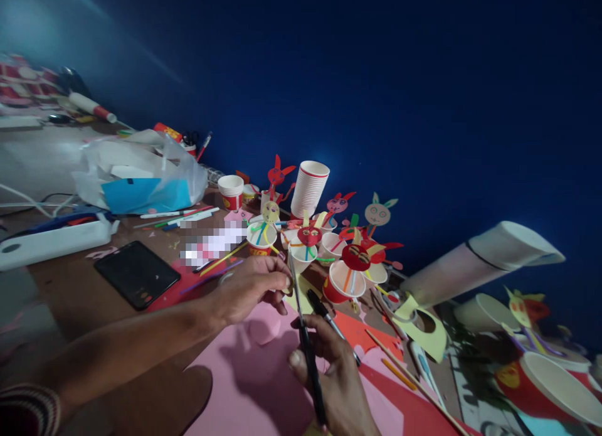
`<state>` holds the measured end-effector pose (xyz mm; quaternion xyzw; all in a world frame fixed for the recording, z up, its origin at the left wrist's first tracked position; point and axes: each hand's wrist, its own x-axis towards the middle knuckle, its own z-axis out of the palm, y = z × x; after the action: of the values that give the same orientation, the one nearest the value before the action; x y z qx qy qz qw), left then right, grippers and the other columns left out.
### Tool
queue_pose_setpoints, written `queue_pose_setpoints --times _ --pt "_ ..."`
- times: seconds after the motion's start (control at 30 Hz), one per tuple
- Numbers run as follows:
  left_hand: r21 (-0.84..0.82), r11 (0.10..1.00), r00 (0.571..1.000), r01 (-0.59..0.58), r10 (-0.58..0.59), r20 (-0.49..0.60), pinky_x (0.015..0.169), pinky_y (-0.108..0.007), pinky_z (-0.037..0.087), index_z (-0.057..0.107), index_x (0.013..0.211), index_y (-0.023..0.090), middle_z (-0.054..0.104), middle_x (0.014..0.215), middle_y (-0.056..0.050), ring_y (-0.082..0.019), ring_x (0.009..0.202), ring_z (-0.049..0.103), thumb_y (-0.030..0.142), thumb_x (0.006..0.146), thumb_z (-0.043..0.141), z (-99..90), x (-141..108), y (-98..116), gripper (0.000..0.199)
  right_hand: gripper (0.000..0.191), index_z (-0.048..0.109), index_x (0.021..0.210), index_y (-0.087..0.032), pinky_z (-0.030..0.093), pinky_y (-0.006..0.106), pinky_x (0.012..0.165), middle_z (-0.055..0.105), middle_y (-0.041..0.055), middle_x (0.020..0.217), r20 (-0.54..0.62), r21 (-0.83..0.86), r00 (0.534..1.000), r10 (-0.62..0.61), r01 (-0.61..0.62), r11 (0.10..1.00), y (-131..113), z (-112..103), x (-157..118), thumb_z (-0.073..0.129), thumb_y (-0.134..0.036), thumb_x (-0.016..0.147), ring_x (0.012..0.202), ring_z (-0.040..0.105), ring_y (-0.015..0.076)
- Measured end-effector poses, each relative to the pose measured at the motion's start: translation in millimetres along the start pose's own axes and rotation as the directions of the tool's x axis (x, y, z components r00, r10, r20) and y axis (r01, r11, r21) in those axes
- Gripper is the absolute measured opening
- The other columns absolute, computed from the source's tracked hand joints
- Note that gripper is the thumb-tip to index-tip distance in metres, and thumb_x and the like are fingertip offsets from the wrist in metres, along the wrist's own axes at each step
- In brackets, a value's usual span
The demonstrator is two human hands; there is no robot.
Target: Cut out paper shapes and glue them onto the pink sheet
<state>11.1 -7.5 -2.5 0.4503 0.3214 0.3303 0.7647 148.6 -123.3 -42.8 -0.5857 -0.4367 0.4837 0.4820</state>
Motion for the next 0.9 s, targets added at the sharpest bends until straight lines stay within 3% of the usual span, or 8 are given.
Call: queue_pose_setpoints --times 0.57,0.9 --pt "-0.004 1.000 1.000 0.019 -0.019 0.018 0.045 -0.028 0.053 0.056 0.065 0.012 0.053 0.053 0.002 -0.007 0.040 0.047 0.012 0.063 0.057 -2.5 1.7 0.1 0.002 0.038 0.064 0.090 -0.020 0.034 0.017 0.042 0.047 -0.0051 0.056 -0.051 0.015 0.998 0.020 -0.020 1.000 -6.3 2.9 -1.0 0.078 -0.033 0.057 0.049 0.038 0.0079" --pt "-0.042 0.998 0.990 0.050 -0.044 0.136 0.046 -0.029 0.051 0.055 0.071 0.011 0.055 0.062 -0.001 -0.009 0.050 0.050 0.022 0.063 0.066 -2.6 -1.9 0.5 0.017 0.047 0.063 0.096 -0.019 0.037 0.018 0.041 0.047 -0.0051 0.056 -0.057 -0.011 0.998 -0.025 0.025 1.000 -2.2 -2.8 2.2 0.077 -0.040 0.057 0.046 0.037 0.0079"
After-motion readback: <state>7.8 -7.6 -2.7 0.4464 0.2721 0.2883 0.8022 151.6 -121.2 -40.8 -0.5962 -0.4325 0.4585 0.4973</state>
